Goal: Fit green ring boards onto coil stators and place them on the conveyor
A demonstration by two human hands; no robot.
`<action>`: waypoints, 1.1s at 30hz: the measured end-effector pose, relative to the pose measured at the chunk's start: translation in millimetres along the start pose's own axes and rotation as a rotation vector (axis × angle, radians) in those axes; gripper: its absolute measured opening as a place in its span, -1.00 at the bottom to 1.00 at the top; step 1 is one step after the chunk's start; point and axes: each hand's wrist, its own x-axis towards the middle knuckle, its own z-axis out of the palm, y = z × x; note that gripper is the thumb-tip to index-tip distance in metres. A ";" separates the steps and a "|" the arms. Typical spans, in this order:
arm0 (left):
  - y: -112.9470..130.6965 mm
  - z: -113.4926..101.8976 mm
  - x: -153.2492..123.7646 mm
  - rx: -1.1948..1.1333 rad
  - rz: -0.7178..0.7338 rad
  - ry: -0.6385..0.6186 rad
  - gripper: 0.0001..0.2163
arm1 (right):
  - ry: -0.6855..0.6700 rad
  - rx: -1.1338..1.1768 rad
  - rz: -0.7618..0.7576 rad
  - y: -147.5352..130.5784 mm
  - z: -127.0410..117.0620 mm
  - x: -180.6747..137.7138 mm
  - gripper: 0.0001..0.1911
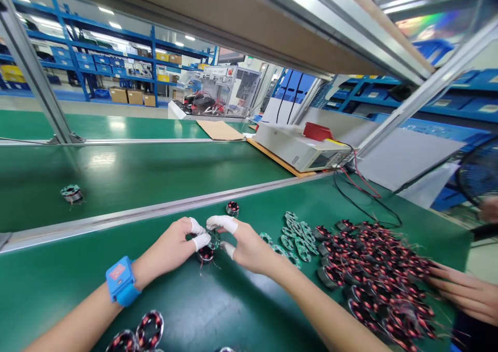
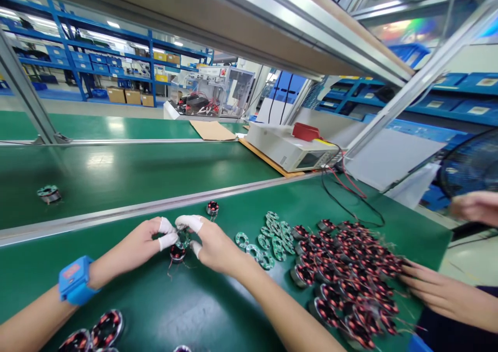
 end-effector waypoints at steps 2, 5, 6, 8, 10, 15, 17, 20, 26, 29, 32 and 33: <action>-2.9 1.6 0.5 -0.046 -0.037 0.032 -0.80 | 0.078 0.014 0.001 1.4 3.9 1.9 -0.46; -5.9 4.8 2.5 -0.168 -0.158 0.115 -0.82 | 0.242 0.043 0.113 0.6 8.0 1.7 -0.55; -5.7 5.8 3.1 -0.210 -0.186 0.135 -0.82 | 0.271 0.058 0.165 -0.4 9.1 1.1 -0.59; -3.3 7.6 3.9 -0.269 -0.209 0.160 -0.80 | 0.263 0.059 0.227 -2.9 11.1 -0.5 -0.60; 0.6 8.8 3.7 -0.300 -0.206 0.155 -0.78 | 0.230 0.013 0.218 -4.5 12.6 -2.3 -0.57; 2.9 9.7 -1.2 -0.067 -0.137 0.116 -0.77 | 0.287 -0.088 0.193 1.6 10.6 -8.7 -0.67; -0.7 11.2 -4.6 0.220 -0.078 0.108 -0.73 | 0.292 -0.038 0.262 5.6 9.2 -11.1 -0.70; -7.0 16.1 -8.6 0.498 -0.052 0.041 -0.67 | 0.208 0.131 0.347 7.0 12.2 -12.0 -0.73; -12.7 25.2 -10.1 0.533 -0.056 0.029 -0.78 | 0.062 0.018 0.217 0.9 30.6 -12.7 -0.68; -13.6 27.4 -11.0 0.529 -0.063 0.046 -0.76 | 0.086 -0.114 0.176 3.7 35.2 -17.9 -0.67; -14.2 29.0 -12.0 0.529 -0.066 0.054 -0.73 | 0.096 -0.173 0.149 7.9 37.3 -23.5 -0.68; -14.3 29.3 -12.1 0.530 -0.067 0.053 -0.73 | 0.094 -0.187 0.144 8.7 37.9 -24.6 -0.68</action>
